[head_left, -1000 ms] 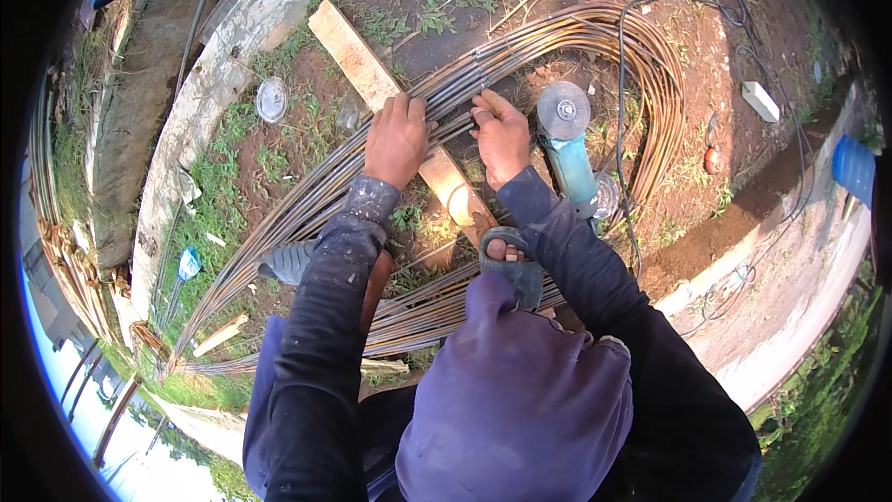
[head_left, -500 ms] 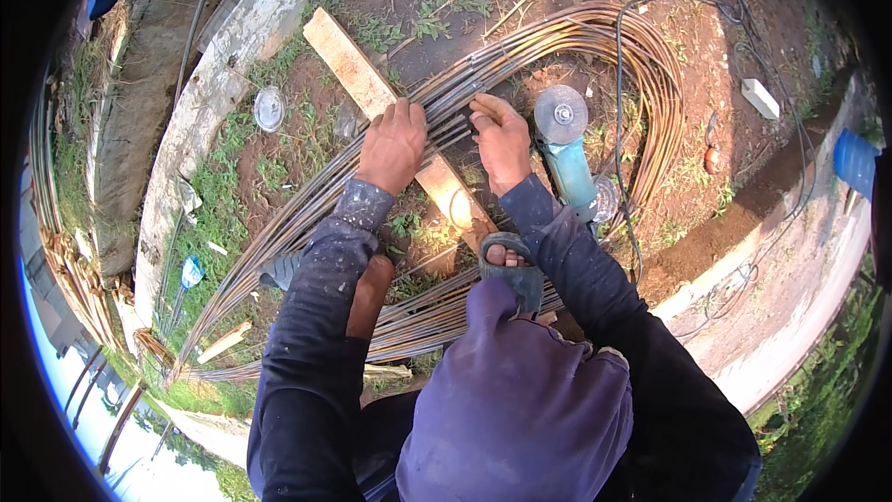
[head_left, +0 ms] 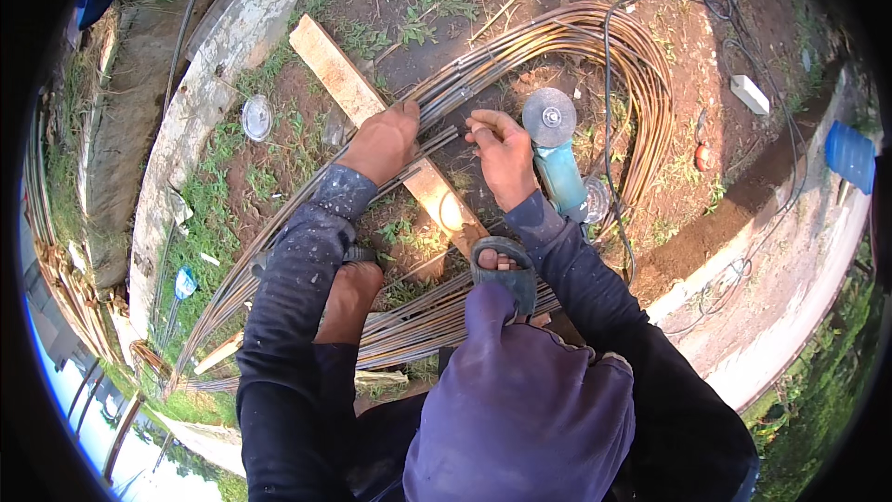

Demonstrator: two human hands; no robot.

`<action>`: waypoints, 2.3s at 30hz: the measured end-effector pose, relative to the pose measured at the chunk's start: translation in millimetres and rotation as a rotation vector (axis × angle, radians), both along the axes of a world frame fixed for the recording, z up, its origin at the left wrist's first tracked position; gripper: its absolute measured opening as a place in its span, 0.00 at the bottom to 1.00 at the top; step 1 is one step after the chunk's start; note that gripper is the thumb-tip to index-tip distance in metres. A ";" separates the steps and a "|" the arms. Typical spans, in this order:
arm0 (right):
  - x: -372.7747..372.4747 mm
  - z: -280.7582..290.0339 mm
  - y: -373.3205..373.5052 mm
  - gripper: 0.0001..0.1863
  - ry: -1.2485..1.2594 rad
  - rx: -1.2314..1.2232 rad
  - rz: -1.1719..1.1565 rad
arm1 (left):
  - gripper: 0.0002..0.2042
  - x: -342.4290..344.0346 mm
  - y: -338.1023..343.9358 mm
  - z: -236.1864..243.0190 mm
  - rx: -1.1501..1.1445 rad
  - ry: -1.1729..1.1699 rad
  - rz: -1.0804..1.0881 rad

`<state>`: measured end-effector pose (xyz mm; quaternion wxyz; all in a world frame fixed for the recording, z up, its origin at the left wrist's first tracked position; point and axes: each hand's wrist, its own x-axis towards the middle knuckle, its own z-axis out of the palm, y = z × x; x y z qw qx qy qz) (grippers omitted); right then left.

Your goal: The person aligns a bundle of metal rods on a wooden plank and uses an angle grinder to cut them. The person adjusts the rods and the grinder multiple times to complete the cuts.

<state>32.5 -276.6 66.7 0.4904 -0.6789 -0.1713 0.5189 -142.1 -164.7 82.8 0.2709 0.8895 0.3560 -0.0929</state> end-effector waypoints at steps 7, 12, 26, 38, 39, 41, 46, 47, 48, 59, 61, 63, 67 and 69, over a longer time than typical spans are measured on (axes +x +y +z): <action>0.7 -1.6 -6.2 0.13 0.016 0.021 0.021 | 0.20 1.1 1.9 9.4 -0.081 -0.041 0.109; -0.5 -0.4 -6.0 0.13 -0.028 0.021 0.072 | 0.12 4.0 0.1 19.1 -0.014 0.058 0.030; -2.3 4.6 21.5 0.18 0.000 0.060 -0.131 | 0.06 -2.3 -26.8 15.2 0.528 -0.018 -0.227; -10.9 88.6 36.9 0.22 -1.326 0.507 1.219 | 0.18 -20.3 -30.0 47.1 -0.170 -0.242 0.121; -12.7 91.1 41.6 0.21 -1.243 0.379 1.317 | 0.18 -22.1 -33.6 50.3 -0.184 -0.258 0.131; -11.9 88.9 50.7 0.17 -1.240 0.417 1.385 | 0.18 -30.0 -38.1 40.1 -0.190 -0.333 0.188; -2.9 74.3 65.2 0.13 -0.986 0.367 1.575 | 0.15 -55.9 -45.8 38.0 -0.278 -0.313 0.191; -1.4 74.9 69.3 0.14 -0.937 0.357 1.597 | 0.14 -60.5 -49.1 37.9 -0.317 -0.305 0.212; -1.7 76.1 72.7 0.15 -0.888 0.344 1.618 | 0.13 -63.1 -51.7 36.5 -0.292 -0.296 0.223; -14.5 71.7 78.3 0.20 -0.851 0.153 1.756 | 0.10 -69.6 -73.5 11.9 -0.106 -0.449 0.221; -15.9 71.7 74.0 0.19 -0.869 0.170 1.745 | 0.08 -70.1 -75.8 8.3 -0.103 -0.453 0.205; -18.5 76.2 78.0 0.19 -0.880 0.140 1.790 | 0.08 -72.2 -74.8 6.7 -0.099 -0.481 0.213; -41.5 68.3 77.2 0.19 -0.908 0.204 1.782 | 0.06 -94.9 -80.0 1.5 -0.071 -0.477 0.238; -73.2 54.3 70.4 0.20 -0.909 0.263 1.771 | 0.06 -127.8 -84.9 -1.3 -0.071 -0.432 0.235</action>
